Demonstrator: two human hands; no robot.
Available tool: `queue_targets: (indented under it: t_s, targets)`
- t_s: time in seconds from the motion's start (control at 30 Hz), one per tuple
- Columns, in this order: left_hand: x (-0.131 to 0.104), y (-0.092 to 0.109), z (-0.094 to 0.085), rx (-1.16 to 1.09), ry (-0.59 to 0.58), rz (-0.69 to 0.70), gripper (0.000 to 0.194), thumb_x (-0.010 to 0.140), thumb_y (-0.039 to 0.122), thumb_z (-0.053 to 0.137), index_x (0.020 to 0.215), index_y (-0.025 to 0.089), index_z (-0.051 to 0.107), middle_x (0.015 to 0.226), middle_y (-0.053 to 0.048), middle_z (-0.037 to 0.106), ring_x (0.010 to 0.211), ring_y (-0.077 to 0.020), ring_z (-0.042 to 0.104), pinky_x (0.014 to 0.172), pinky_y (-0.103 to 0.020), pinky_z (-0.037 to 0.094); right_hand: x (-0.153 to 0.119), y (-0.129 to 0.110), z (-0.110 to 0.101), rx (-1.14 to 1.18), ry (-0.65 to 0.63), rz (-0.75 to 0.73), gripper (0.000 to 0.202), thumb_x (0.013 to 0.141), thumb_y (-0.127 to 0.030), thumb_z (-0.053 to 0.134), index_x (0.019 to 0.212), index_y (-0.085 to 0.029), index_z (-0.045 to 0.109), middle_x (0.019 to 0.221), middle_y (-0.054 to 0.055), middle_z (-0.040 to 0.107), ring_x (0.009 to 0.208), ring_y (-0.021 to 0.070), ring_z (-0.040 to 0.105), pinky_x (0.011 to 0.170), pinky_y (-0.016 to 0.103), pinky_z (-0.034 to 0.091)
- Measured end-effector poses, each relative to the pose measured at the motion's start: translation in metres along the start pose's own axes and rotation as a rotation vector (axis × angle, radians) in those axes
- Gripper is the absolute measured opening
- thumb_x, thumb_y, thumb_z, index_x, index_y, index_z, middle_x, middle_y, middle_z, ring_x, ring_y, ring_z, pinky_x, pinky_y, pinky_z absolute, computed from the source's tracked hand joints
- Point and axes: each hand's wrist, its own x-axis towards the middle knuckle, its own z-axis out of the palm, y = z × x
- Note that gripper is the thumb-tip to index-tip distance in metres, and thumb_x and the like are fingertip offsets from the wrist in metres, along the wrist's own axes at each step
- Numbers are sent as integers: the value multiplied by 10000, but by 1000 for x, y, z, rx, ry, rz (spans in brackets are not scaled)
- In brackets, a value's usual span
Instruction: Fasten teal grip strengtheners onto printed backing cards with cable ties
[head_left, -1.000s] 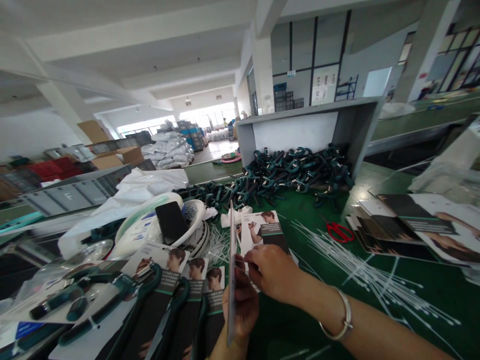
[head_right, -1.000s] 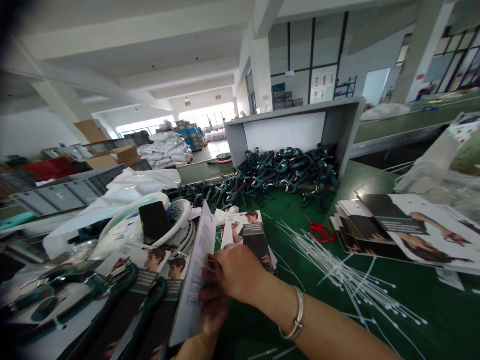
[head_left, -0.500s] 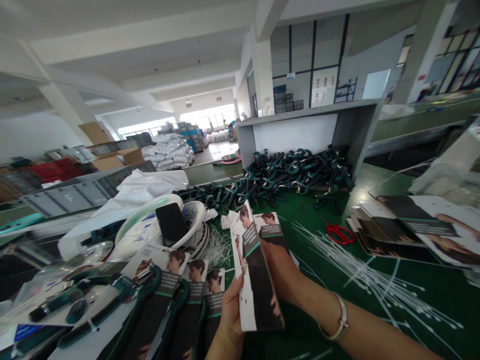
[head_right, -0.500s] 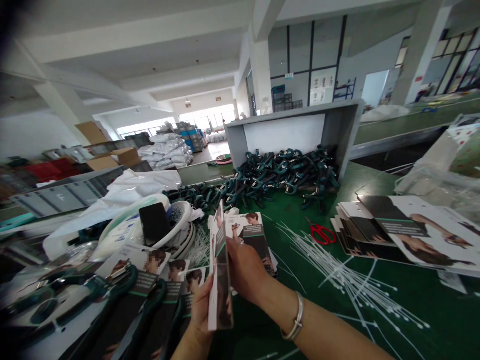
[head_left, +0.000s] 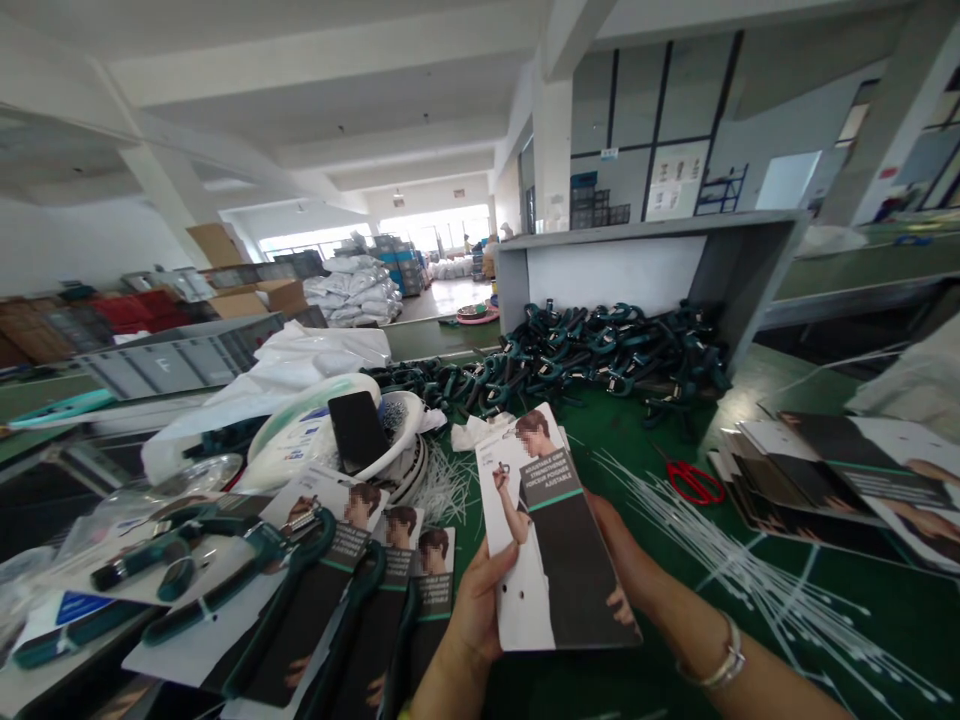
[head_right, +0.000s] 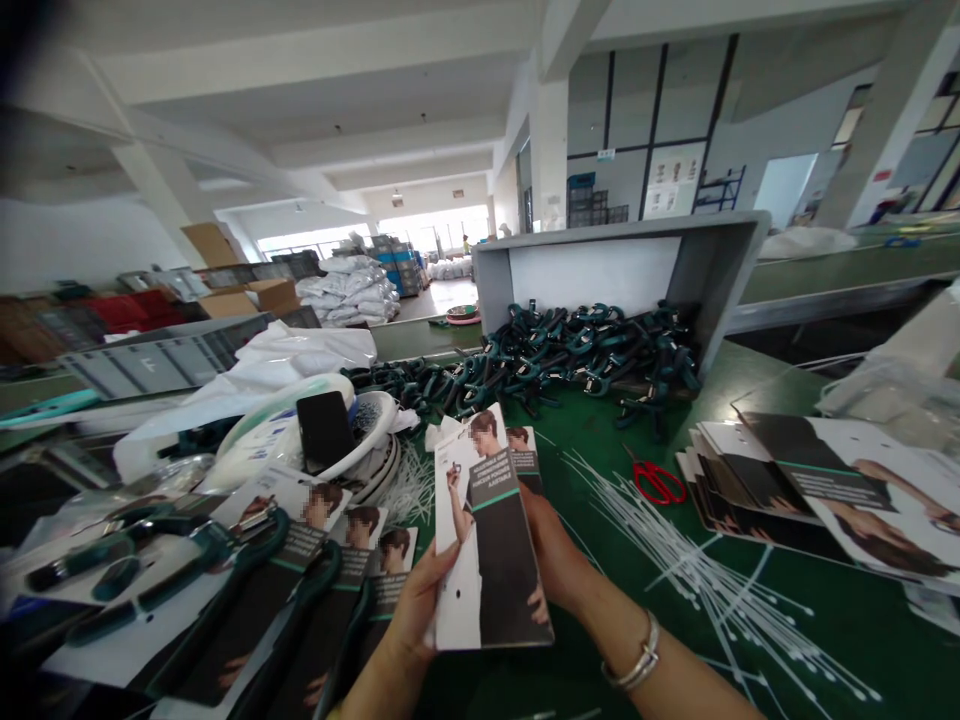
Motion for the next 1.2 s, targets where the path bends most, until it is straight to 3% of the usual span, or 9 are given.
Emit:
queue_targets:
  t_s: [0.2, 0.37, 0.47, 0.63, 0.73, 0.83, 0.9, 0.97, 1.2]
  targets:
    - [-4, 9, 16, 88, 40, 32, 565, 579, 221, 760, 1117, 146, 605, 1015, -94, 677, 965, -299, 615, 860, -366, 446, -1, -38, -32, -695, 303, -408, 378, 833, -424, 484, 1115, -199, 597, 937, 78, 654, 840, 193, 597, 721, 328, 485]
    - [-2, 9, 24, 177, 41, 34, 767, 564, 245, 777, 1269, 189, 483, 1055, -104, 666, 955, -310, 616, 809, -376, 451, 0, -51, -17, -1435, 22, -595, 192, 787, -336, 581, 922, -246, 683, 957, 62, 625, 923, 216, 542, 785, 345, 435]
    - [-1, 7, 23, 233, 95, 42, 747, 572, 243, 778, 1260, 209, 488, 1086, -99, 658, 956, -289, 616, 800, -354, 450, 8, -40, -5, -1529, -48, -636, 175, 834, -231, 511, 792, -226, 681, 833, 40, 643, 826, 183, 559, 755, 311, 428]
    - [-2, 14, 24, 301, 101, 57, 551, 590, 274, 768, 1099, 151, 597, 940, -87, 693, 792, -229, 644, 744, -319, 462, 32, -48, -7, -1277, 193, -780, 227, 861, -308, 483, 770, -187, 653, 775, 59, 651, 807, 181, 556, 741, 288, 419]
    - [2, 24, 27, 330, 114, 75, 556, 593, 278, 765, 1103, 154, 580, 945, -83, 690, 791, -229, 645, 740, -323, 468, 45, -66, -25, -1120, 205, -665, 281, 853, -402, 475, 963, -191, 627, 835, 35, 660, 747, 150, 575, 663, 250, 429]
    - [13, 38, 25, 340, 189, 119, 681, 565, 273, 777, 1186, 175, 513, 990, -89, 682, 835, -251, 645, 773, -355, 469, 46, -71, -59, -1304, 315, -335, 373, 905, -385, 324, 1037, -181, 607, 907, 54, 668, 772, 152, 598, 657, 250, 427]
    - [24, 47, 20, 375, 239, 171, 747, 538, 254, 786, 1217, 183, 484, 994, -88, 681, 848, -251, 644, 799, -366, 462, 39, -61, -85, -1607, 195, 12, 349, 887, -332, 332, 943, -193, 648, 927, 66, 673, 840, 184, 610, 680, 273, 428]
    - [38, 54, 14, 447, 235, 197, 767, 533, 228, 780, 1232, 181, 467, 990, -92, 681, 848, -247, 642, 802, -367, 462, 29, -45, -105, -1709, 63, 193, 222, 787, -303, 493, 785, -187, 682, 834, 84, 687, 800, 231, 634, 649, 302, 438]
    - [70, 65, -5, 1037, 403, 297, 484, 511, 221, 771, 967, 142, 630, 918, -109, 676, 842, -254, 614, 719, -324, 459, 7, 4, -116, -1813, 3, 356, 227, 645, -63, 566, 837, -71, 686, 890, 250, 665, 854, 363, 637, 669, 430, 467]
